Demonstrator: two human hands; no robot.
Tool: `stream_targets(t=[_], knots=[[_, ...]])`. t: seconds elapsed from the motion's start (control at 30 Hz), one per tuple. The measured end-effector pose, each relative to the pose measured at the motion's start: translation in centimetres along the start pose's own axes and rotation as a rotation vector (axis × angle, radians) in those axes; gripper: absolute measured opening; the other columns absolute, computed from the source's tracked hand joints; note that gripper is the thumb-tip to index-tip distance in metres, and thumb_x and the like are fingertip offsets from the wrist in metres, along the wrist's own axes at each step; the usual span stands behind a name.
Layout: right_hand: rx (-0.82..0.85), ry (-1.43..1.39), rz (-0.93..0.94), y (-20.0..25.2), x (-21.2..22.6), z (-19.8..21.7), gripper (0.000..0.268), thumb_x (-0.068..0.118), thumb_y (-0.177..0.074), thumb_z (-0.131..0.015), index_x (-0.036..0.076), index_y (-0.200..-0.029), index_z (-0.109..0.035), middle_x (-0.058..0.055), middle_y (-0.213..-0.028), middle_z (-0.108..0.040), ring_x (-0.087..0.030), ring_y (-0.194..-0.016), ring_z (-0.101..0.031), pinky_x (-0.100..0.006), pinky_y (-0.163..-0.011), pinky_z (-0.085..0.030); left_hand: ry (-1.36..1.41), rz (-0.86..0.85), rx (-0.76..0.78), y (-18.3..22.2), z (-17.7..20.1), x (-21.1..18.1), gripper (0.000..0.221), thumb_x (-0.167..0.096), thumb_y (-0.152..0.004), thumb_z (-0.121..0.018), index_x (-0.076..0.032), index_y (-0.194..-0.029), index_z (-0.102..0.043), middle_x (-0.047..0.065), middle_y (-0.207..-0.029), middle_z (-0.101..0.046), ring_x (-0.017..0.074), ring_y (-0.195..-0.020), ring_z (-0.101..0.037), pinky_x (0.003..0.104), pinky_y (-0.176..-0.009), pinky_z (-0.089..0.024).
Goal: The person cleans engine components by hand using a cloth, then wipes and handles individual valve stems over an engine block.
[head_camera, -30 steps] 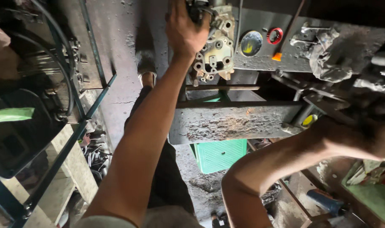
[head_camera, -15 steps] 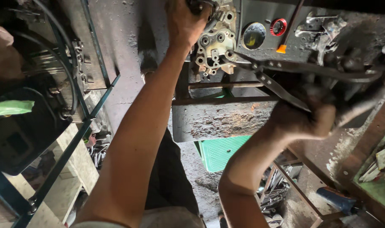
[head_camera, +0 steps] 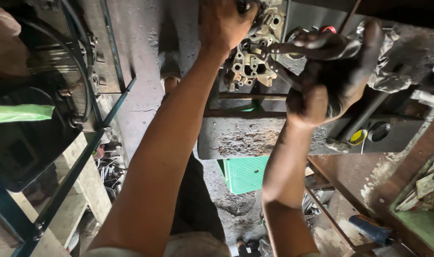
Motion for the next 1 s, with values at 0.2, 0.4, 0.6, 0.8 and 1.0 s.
stream_targets(t=[0.2,0.4,0.6,0.8,1.0], knots=[[0.083,0.05,-0.026,-1.8,-1.0,-0.4,0.046,0.005,-0.099,-0.052,0.001,-0.145,-0.055,-0.018,-0.108,-0.065,-0.024,-0.093,-0.065,-0.043,-0.086,-0.06,0.056,0.012,0.076,0.2,-1.5,0.6,0.022,-0.031,-0.088,-0.074,-0.012,-0.099,-0.072,0.005,-0.083,-0.076,0.018,-0.072,-0.075,0.033,-0.071,-0.061],[0.624,0.009,-0.131,-2.5,-0.3,-3.7,0.033,0.029,-0.105,-0.059,-0.002,-0.116,-0.062,-0.018,-0.102,-0.067,-0.026,-0.088,-0.071,-0.042,-0.079,-0.064,-0.045,0.043,0.096,-0.1,-1.2,0.9,0.034,-0.038,-0.083,-0.082,-0.009,-0.096,-0.07,0.008,-0.083,-0.075,0.0229,-0.072,-0.072,0.039,-0.073,-0.058],[0.489,-0.112,-0.215,-3.8,-1.5,-1.9,0.031,0.029,-0.103,-0.07,0.002,-0.111,-0.056,-0.01,-0.093,-0.058,-0.021,-0.077,-0.058,-0.035,-0.071,-0.055,-0.008,0.144,0.18,-0.4,-2.1,1.1,0.039,-0.045,-0.088,-0.073,-0.011,-0.105,-0.067,0.008,-0.092,-0.075,0.0215,-0.078,-0.074,0.034,-0.076,-0.059],[0.012,-0.143,-0.197,-1.1,-2.9,-0.1,0.017,0.01,-0.094,-0.062,0.004,-0.106,-0.052,-0.007,-0.089,-0.048,-0.019,-0.073,-0.047,-0.037,-0.063,-0.047,-0.179,-0.084,0.016,-0.3,-1.5,0.7,0.033,-0.042,-0.086,-0.075,-0.01,-0.09,-0.071,0.01,-0.079,-0.076,0.0254,-0.071,-0.073,0.042,-0.072,-0.059],[-0.635,-0.188,-0.093,0.9,-3.3,9.0,0.018,0.006,-0.091,-0.043,0.006,-0.076,-0.053,-0.005,-0.07,-0.046,-0.023,-0.059,-0.046,-0.039,-0.056,-0.048,-0.064,-0.156,-0.106,0.4,-2.8,1.9,0.031,-0.038,-0.087,-0.078,-0.009,-0.084,-0.069,0.008,-0.074,-0.074,0.0261,-0.062,-0.072,0.041,-0.064,-0.059]])
Point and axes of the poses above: each hand's wrist, its own y-axis away from the middle knuckle, its own z-axis out of the back of the hand, x = y × z, the point moved 4 cm from there along -y, towards the middle knuckle
